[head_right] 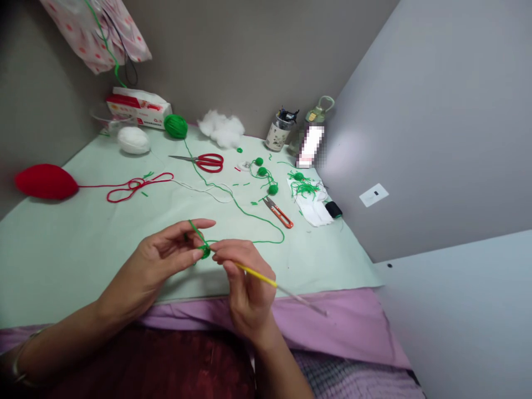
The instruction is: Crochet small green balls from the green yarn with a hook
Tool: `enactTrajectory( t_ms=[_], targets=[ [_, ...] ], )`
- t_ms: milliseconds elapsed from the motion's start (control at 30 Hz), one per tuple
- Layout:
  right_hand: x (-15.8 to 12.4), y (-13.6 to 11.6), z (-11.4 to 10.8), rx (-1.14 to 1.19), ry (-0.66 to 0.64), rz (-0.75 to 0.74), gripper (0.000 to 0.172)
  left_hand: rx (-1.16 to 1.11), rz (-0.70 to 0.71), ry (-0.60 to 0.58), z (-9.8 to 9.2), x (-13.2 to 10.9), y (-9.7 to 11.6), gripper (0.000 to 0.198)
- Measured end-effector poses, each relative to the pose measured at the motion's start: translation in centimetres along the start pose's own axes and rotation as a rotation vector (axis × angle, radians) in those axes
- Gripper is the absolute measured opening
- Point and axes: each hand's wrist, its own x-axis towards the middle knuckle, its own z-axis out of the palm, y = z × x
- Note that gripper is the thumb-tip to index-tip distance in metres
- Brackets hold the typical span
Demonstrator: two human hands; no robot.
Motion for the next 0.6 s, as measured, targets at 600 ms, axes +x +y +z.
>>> enactTrajectory(
  t_ms=[600],
  targets=[
    [-1.2,1.4,0.5,-0.501,-0.051,-0.337,0.048,-0.242,-0.199,-0.02,0.8,0.1,0.0,0.052]
  ],
)
